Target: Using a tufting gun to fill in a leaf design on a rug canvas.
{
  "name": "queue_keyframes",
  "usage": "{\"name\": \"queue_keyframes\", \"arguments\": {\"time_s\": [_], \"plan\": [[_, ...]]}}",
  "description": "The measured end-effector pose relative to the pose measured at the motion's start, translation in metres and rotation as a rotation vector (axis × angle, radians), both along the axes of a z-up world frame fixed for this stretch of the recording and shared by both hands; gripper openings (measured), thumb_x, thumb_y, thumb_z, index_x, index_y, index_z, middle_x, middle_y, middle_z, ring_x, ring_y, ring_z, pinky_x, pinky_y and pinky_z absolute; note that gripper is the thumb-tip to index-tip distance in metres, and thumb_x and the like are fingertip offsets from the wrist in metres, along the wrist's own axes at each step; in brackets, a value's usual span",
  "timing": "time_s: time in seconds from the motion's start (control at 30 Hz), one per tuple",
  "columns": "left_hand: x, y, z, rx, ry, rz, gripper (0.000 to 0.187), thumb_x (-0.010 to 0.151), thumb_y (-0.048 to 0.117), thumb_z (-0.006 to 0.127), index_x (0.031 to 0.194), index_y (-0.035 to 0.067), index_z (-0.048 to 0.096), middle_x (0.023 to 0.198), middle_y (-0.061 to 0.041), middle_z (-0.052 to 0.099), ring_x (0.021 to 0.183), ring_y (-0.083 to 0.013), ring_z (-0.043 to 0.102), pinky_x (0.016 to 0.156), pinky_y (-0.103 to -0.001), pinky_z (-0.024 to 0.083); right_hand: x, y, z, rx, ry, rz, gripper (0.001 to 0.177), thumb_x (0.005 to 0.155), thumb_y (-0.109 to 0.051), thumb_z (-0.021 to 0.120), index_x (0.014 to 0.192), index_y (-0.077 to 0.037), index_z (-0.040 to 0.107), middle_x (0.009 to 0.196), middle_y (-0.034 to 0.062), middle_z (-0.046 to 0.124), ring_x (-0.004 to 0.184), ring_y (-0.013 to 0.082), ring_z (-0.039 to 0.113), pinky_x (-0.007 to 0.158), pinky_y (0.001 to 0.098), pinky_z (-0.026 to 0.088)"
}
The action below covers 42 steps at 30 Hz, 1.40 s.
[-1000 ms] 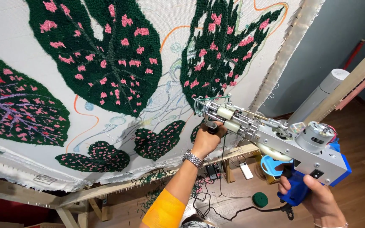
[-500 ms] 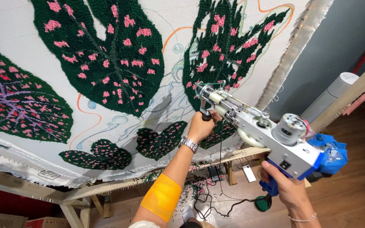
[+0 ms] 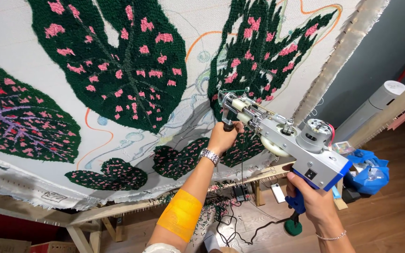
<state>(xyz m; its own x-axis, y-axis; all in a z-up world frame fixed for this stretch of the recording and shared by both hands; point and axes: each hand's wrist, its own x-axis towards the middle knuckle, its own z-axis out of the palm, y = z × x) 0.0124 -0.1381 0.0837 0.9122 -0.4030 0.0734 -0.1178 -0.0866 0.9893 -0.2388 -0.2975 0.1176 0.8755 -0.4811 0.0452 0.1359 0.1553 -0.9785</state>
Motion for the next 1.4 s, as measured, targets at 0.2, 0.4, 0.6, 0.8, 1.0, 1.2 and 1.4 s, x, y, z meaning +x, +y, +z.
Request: {"name": "queue_keyframes", "arguments": {"time_s": [0.2, 0.4, 0.6, 0.8, 1.0, 1.2, 1.4], "plan": [[0.009, 0.001, -0.008, -0.019, -0.079, -0.008, 0.024, 0.095, 0.023, 0.066, 0.099, 0.004, 0.079, 0.088, -0.004, 0.081, 0.063, -0.0048, 0.065, 0.057, -0.026, 0.051, 0.002, 0.002, 0.003, -0.061, -0.026, 0.011, 0.02, 0.089, -0.006, 0.069, 0.103, 0.009, 0.068, 0.065, 0.0083, 0.057, 0.053, 0.0183, 0.053, 0.049, 0.0312, 0.043], [0.009, 0.003, 0.007, 0.013, -0.033, 0.007, 0.026, 0.096, 0.027, 0.067, 0.097, 0.004, 0.079, 0.086, -0.003, 0.08, 0.056, -0.0071, 0.058, 0.052, -0.028, 0.047, 0.011, 0.008, 0.012, -0.069, -0.001, -0.016, 0.017, 0.088, -0.004, 0.069, 0.1, 0.008, 0.067, 0.064, 0.0083, 0.057, 0.053, 0.0188, 0.054, 0.049, 0.0317, 0.045], [0.023, 0.003, 0.007, -0.005, 0.018, 0.003, 0.025, 0.094, 0.023, 0.065, 0.097, 0.003, 0.078, 0.088, -0.001, 0.081, 0.051, -0.0094, 0.059, 0.049, -0.029, 0.048, 0.02, 0.012, 0.002, -0.206, 0.012, -0.044, 0.015, 0.091, -0.008, 0.072, 0.09, 0.005, 0.064, 0.066, 0.0068, 0.06, 0.054, 0.0162, 0.056, 0.049, 0.0307, 0.046], [0.062, 0.009, -0.009, -0.001, 0.03, -0.053, 0.024, 0.093, 0.025, 0.069, 0.094, 0.002, 0.076, 0.069, -0.011, 0.068, 0.046, -0.0132, 0.059, 0.043, -0.031, 0.045, 0.032, 0.06, 0.025, -0.323, 0.082, -0.14, 0.026, 0.081, -0.015, 0.079, 0.101, 0.0, 0.072, 0.077, 0.0027, 0.069, 0.059, 0.0113, 0.062, 0.051, 0.0285, 0.05], [0.082, 0.007, -0.014, 0.065, -0.032, -0.02, 0.045, 0.097, 0.035, 0.069, 0.079, -0.006, 0.066, 0.058, -0.013, 0.066, 0.047, -0.0205, 0.063, 0.049, -0.034, 0.052, 0.044, 0.072, -0.003, -0.593, -0.178, -0.166, 0.027, 0.082, -0.015, 0.079, 0.102, 0.001, 0.072, 0.092, 0.0011, 0.076, 0.075, 0.0077, 0.069, 0.066, 0.0248, 0.056], [0.154, -0.003, -0.111, 0.186, -0.49, -0.203, 0.029, 0.096, 0.026, 0.058, 0.088, 0.002, 0.072, 0.062, -0.005, 0.072, 0.054, -0.0139, 0.068, 0.054, -0.031, 0.054, 0.049, 0.076, -0.018, -0.63, 0.008, -0.19, 0.018, 0.08, -0.014, 0.079, 0.093, -0.002, 0.078, 0.069, 0.0018, 0.073, 0.057, 0.0099, 0.063, 0.055, 0.0269, 0.051], [0.099, 0.007, -0.029, -0.007, -0.062, -0.052, 0.039, 0.093, 0.031, 0.069, 0.08, -0.006, 0.067, 0.06, -0.013, 0.068, 0.045, -0.0205, 0.064, 0.044, -0.035, 0.05, 0.051, 0.081, -0.012, -0.767, -0.117, -0.248, 0.021, 0.081, -0.015, 0.078, 0.097, -0.002, 0.075, 0.081, 0.0017, 0.075, 0.068, 0.0098, 0.07, 0.064, 0.0266, 0.055]]}}
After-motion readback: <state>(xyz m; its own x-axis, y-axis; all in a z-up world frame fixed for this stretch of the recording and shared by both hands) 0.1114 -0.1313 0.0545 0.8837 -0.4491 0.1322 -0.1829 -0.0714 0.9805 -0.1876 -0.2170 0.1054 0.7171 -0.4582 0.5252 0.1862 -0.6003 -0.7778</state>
